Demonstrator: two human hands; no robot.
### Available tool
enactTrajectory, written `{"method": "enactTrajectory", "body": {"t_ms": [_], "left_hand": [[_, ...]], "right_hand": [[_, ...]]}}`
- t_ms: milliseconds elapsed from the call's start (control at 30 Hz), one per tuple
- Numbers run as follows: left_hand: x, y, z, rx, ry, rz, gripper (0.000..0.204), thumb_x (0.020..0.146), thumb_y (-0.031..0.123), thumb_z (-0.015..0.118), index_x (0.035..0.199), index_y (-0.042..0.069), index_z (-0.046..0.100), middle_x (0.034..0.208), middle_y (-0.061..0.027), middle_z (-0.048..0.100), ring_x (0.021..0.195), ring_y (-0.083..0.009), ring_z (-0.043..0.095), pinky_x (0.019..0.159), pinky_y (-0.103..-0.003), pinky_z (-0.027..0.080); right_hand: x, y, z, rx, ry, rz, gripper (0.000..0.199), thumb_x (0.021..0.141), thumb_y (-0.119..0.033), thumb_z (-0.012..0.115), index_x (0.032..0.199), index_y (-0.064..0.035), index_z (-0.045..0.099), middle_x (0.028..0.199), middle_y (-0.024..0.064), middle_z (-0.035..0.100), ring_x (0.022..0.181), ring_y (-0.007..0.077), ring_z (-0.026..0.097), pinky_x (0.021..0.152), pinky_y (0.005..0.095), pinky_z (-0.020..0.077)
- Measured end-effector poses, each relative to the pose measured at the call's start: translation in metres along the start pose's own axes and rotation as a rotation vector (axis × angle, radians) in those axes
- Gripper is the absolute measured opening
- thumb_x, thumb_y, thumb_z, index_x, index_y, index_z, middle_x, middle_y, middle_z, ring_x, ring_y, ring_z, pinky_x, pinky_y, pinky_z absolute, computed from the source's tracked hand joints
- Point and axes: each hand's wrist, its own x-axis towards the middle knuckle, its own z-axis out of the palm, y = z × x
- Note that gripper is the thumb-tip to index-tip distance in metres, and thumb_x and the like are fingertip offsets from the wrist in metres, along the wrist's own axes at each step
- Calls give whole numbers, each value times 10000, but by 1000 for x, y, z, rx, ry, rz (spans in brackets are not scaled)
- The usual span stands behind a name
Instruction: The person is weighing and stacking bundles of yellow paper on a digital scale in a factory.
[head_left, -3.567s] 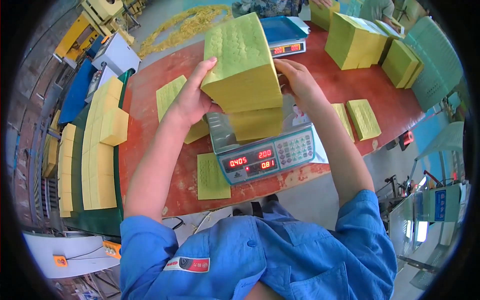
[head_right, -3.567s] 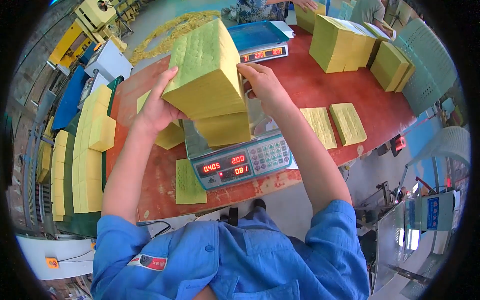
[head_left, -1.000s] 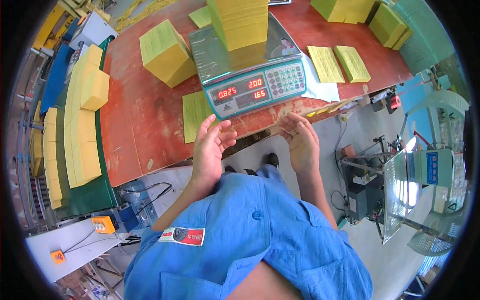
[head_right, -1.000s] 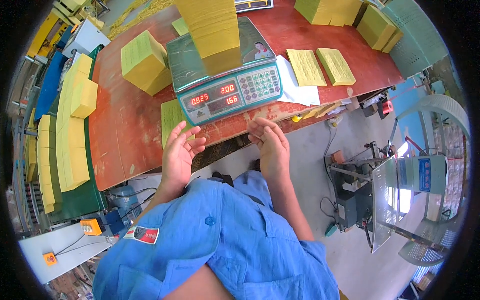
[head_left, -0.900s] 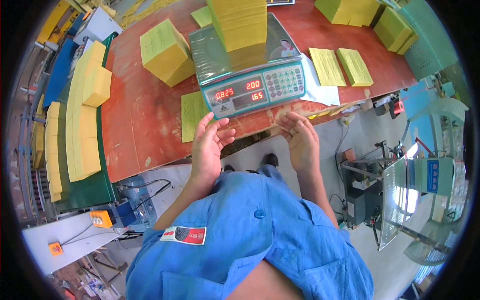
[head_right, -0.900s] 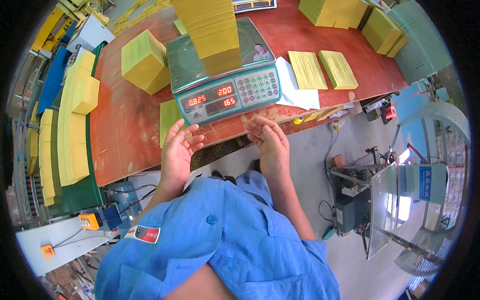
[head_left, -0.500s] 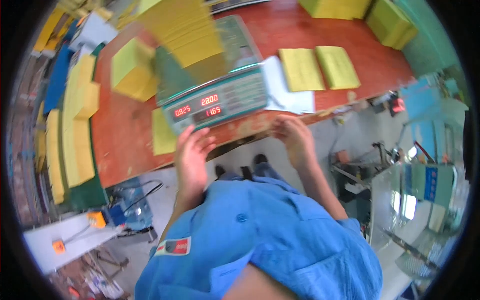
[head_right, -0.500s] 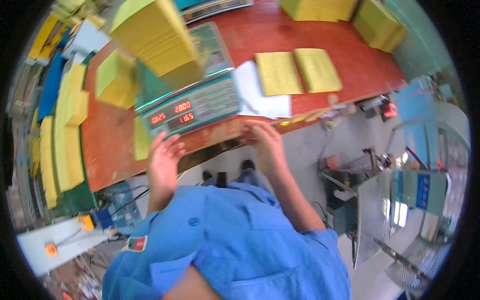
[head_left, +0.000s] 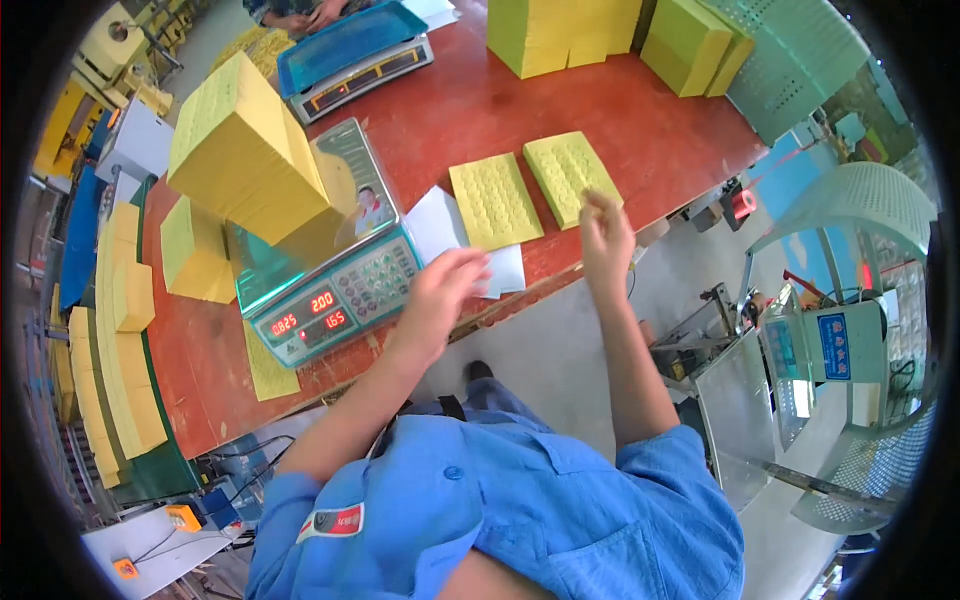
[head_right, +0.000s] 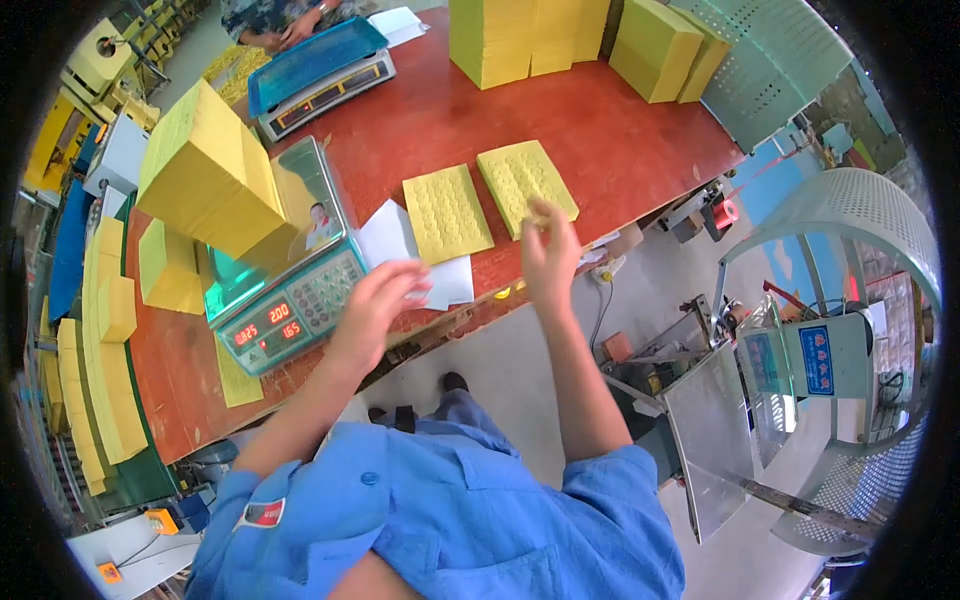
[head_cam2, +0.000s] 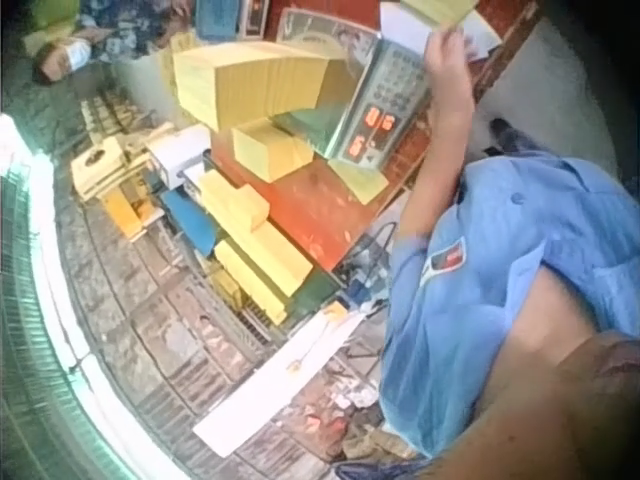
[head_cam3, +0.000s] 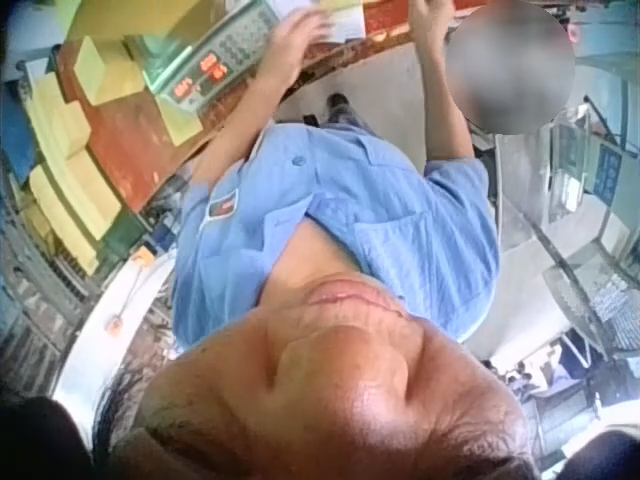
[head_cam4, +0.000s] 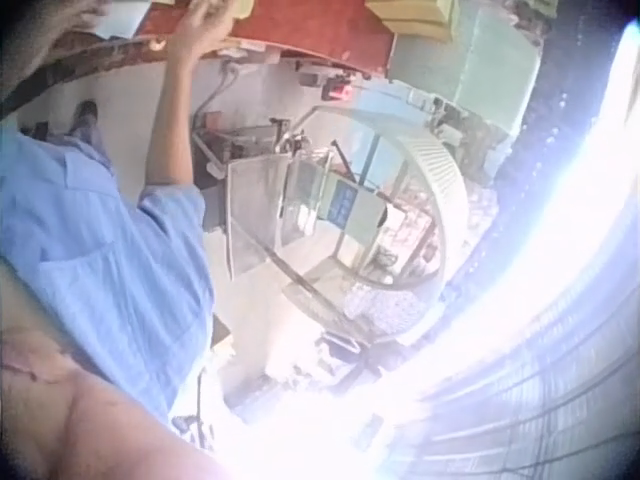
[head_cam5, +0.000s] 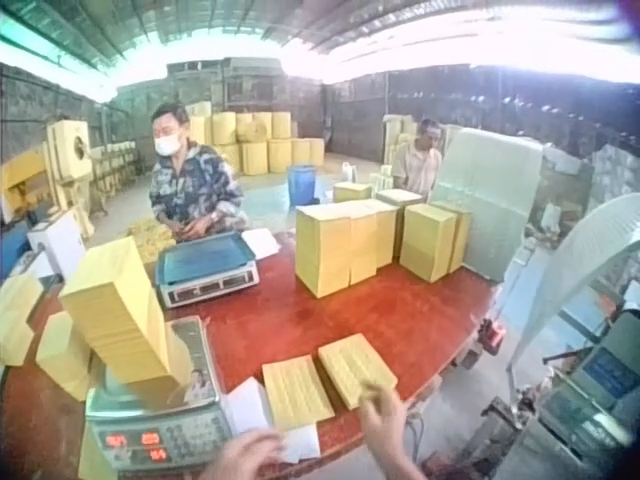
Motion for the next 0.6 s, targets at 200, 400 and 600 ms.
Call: {"method": "enactTrajectory", "body": {"t_ms": [200, 400, 600], "left_hand": [[174, -71, 86, 511, 216, 168, 443, 866, 193, 584, 1232, -54, 562, 1143, -218, 633, 1082, -331, 606, 956, -395, 471], [160, -94, 102, 877, 193, 393, 322, 805, 137, 616, 1086, -18, 646, 1121, -214, 634, 1047, -355, 596, 925, -426, 475], [116, -125, 134, 813, -70, 526, 244, 717, 81, 629, 942, -11, 640, 951, -223, 625, 940, -390, 584, 829, -469, 475]], "right_hand": [[53, 67, -4, -522, -29, -46, 453, 806, -132, 645, 1234, -17, 550, 1248, 202, 575, 1156, 361, 544, 974, 433, 448], [-12, 50, -34, -285, 42, 208, 499, 800, -141, 680, 1259, -4, 539, 1165, 170, 604, 1059, 326, 592, 910, 394, 479], [-53, 71, -94, 753, 9, 751, 400, 974, -225, 554, 1309, -19, 476, 1133, 104, 629, 930, 207, 651, 726, 333, 550]]}}
